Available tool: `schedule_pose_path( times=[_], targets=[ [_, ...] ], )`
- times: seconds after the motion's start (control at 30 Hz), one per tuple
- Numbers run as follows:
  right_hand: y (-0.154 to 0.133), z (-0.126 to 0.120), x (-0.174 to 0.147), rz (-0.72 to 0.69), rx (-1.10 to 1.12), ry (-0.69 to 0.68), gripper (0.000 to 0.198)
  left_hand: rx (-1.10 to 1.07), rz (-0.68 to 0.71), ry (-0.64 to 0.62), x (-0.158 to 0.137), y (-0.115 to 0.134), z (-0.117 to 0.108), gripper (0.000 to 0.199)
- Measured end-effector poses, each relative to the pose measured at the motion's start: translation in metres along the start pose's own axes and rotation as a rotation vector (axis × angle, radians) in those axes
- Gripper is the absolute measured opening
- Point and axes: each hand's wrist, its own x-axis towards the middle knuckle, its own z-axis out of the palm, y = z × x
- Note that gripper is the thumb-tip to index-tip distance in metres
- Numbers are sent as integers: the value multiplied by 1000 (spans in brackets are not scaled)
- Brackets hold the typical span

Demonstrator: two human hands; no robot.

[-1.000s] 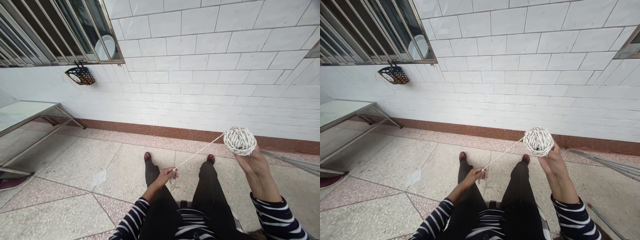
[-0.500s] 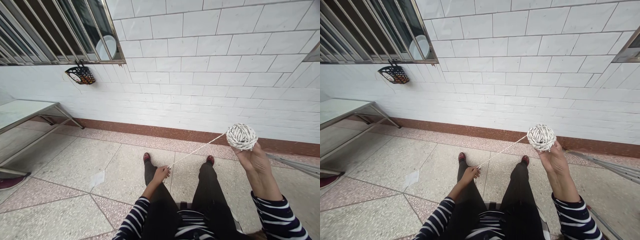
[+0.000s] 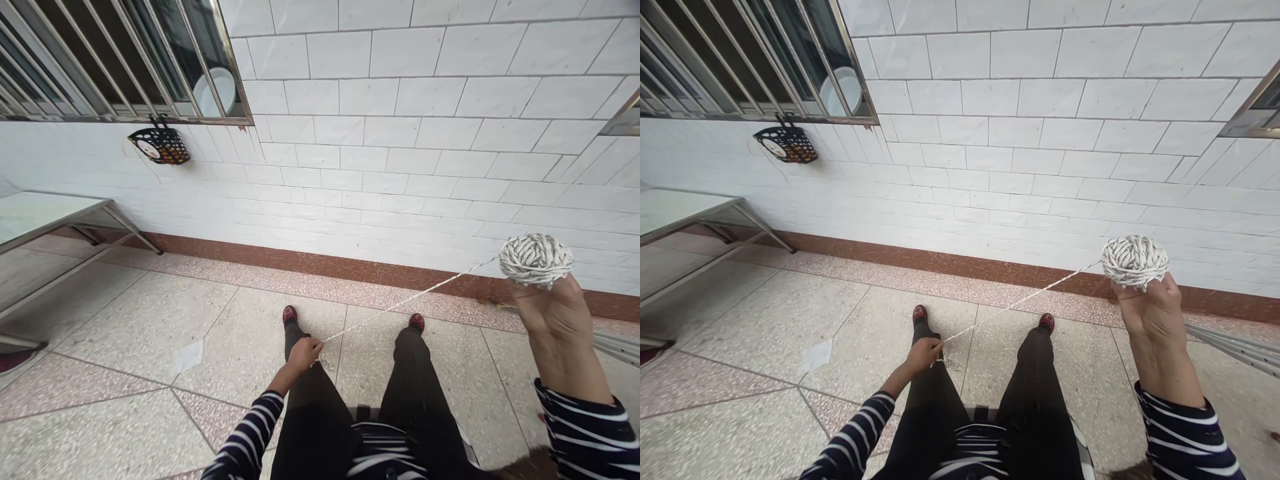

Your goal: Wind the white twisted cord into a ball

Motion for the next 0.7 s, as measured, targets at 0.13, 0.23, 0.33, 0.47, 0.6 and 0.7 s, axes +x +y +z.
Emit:
schedule_pose_path(
  times=[0.13, 0.23, 0.33, 0.47, 0.6, 0.7],
  targets=[
    [-4, 4, 4, -9, 35, -9, 57, -141, 22, 107, 17, 22, -34, 41],
    [-9, 13, 4, -47, 55, -16, 62, -271, 99, 254, 36, 59, -80, 40],
    [-13, 19, 3, -101, 24, -31, 65, -515, 332, 439, 41, 114, -133, 44],
    [-12, 24, -2, -95, -25, -33, 55, -719, 683, 481, 17, 198, -187, 39],
    [-12, 30, -6, -97, -44, -40, 48, -690, 856, 581, -8, 260, -223, 41],
    [-12, 32, -6, -108, -54, -43, 44, -638, 915, 603, -13, 286, -247, 44]
  ],
)
